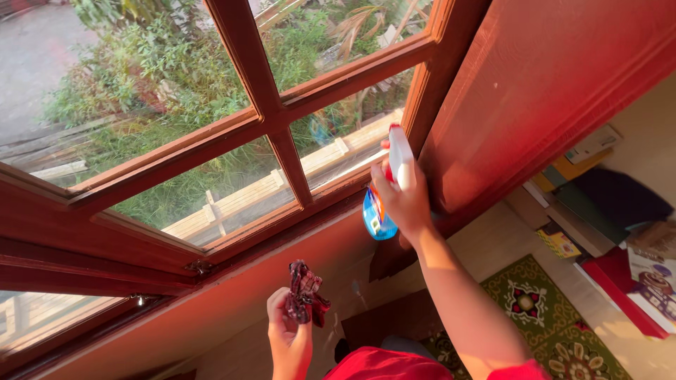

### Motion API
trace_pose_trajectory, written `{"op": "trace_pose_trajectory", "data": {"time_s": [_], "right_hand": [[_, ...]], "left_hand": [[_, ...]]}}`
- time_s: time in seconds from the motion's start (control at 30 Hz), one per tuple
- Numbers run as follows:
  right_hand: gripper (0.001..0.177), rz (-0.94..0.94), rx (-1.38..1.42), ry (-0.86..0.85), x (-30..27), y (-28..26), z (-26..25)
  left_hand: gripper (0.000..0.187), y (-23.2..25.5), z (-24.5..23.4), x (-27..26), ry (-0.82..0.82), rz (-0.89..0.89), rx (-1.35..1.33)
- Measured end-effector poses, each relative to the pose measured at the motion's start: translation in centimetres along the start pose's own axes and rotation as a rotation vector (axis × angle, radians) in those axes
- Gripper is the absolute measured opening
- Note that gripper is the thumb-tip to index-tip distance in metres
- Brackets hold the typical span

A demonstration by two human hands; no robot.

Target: The person cleans a glass window with a cloth, spraying liquid from a bottle onto the panes and then wiping them.

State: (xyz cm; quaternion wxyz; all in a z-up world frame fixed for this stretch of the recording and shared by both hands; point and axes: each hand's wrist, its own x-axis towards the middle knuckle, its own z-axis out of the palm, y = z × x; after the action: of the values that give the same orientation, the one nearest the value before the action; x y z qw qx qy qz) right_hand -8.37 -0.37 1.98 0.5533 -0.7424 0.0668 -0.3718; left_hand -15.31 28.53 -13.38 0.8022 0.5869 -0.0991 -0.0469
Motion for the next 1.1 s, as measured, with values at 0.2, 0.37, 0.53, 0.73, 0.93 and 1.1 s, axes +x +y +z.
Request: {"op": "trace_pose_trajectory", "data": {"time_s": [0.2, 0.37, 0.53, 0.73, 0.93, 1.1], "right_hand": [[0.046, 0.078, 0.007, 0.024, 3.6, 2.0, 0.1], [0.057, 0.036, 0.034, 0.034, 5.1, 2.7, 0.3], [0.063, -0.050, -0.147, 0.037, 5.6, 2.2, 0.4], [0.068, -0.296, -0.297, 0.051, 1.2, 0.6, 0.9], [0.046, 0.261, 0.205, -0.040, -8.3, 0.2, 2.7], [0.036, 0.401, 0.310, -0.216, -13.2, -1.2, 2.7]], "left_hand": [[0.048, -0.2, -3.1, 0.3, 0.051, -0.133, 0.037], [0.050, -1.2, -4.8, 0.1, 0.066, -0.295, -0.311], [0.050, -2.3, -5.7, 0.1, 0.090, -0.387, -0.477], [0.053, 0.1, -4.7, 0.7, -0.011, -0.408, -0.576], [0.054, 4.1, -1.1, 1.4, -0.259, -0.428, -0.642], [0.060, 3.7, 1.1, 1.8, -0.255, -0.453, -0.352]]}}
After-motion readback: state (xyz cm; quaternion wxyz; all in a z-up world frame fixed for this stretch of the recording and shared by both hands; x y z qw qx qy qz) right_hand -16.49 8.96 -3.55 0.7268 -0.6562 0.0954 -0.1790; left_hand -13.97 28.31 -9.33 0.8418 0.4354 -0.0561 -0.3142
